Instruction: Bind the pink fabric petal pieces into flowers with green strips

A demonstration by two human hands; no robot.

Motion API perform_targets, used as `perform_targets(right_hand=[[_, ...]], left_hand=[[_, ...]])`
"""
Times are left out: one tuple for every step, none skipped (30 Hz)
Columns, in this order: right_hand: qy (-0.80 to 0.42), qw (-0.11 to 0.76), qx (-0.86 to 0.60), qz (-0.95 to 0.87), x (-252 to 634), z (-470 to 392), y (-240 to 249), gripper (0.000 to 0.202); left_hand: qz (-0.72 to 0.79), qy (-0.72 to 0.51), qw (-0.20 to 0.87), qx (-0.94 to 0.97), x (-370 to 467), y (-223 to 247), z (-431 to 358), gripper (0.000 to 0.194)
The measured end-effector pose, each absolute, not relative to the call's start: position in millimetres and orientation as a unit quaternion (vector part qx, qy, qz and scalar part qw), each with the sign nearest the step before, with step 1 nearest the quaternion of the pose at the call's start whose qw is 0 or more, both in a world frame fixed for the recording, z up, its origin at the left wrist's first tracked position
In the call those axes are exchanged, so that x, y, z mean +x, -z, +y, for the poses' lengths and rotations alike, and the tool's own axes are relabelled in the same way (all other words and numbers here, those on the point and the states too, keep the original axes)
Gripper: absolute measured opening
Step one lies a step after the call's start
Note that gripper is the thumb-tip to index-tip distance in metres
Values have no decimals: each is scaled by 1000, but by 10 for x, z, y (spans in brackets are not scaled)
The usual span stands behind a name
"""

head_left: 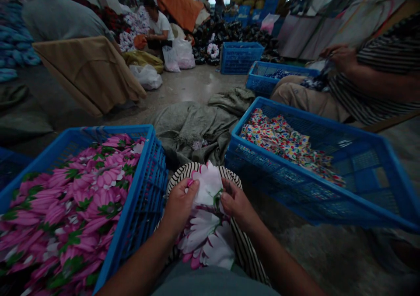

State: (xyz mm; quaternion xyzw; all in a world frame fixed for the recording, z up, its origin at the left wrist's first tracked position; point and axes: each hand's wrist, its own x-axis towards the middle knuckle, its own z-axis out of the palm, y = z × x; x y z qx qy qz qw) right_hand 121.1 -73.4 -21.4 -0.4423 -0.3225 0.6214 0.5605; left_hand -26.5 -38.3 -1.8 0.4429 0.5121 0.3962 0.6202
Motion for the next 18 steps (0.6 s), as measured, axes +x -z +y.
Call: perform_targets(right_hand=[[-621, 567, -443, -310, 1171, -715, 193, 34], [-623, 579, -445, -281, 1143, -700, 178, 31], [-626, 590, -446, -247, 1128, -690, 170, 30], [-630, 596, -447, -221, 1126, -686, 166, 30], [-633, 601, -444, -205, 1133, -688, 165, 30], [-635, 604, -439, -201, 1149, -695, 162, 31], [-638, 600, -434, -210, 1170, -705, 155, 31], [-643, 589, -432, -232, 1194, -715, 143, 31], [-649, 570, -429, -263, 1219, -723, 126, 31], [-656, 548, -426, -297, 1241, -725, 104, 32], [-662, 527, -421, -326, 1259, -720, 80, 32], [-666, 517, -414, -342, 1272, -708, 55, 31], [-668, 521, -406, -342, 1280, -690, 32, 32], [-666, 537, -398, -330, 1283, -668, 12, 32], [-660, 560, -392, -312, 1281, -647, -4, 32], [-654, 579, -386, -296, 1276, -630, -14, 33], [-649, 591, -382, -290, 1267, -620, -19, 34], [-644, 594, -380, -296, 1256, -618, -19, 36]], left_hand=[[497, -417, 644, 407, -224, -7, -391, 24], [479, -432, 668, 371, -192, -39, -398, 23], [460, -439, 694, 337, -172, -74, -402, 23], [441, -441, 720, 306, -164, -109, -403, 22], [421, -434, 746, 279, -169, -142, -401, 21], [405, -423, 769, 256, -186, -171, -395, 21], [392, -407, 789, 240, -210, -195, -386, 22], [381, -390, 806, 231, -236, -215, -376, 23], [372, -369, 820, 231, -259, -232, -367, 24], [365, -345, 832, 236, -272, -247, -359, 24], [362, -326, 839, 243, -273, -261, -356, 24], [361, -320, 839, 251, -260, -275, -358, 23], [363, -329, 834, 254, -234, -288, -365, 22], [370, -352, 822, 252, -198, -301, -376, 20], [380, -383, 806, 245, -157, -313, -389, 19], [391, -414, 787, 236, -117, -322, -403, 17], [399, -439, 772, 230, -82, -326, -415, 17], [407, -454, 759, 229, -54, -326, -426, 17]])
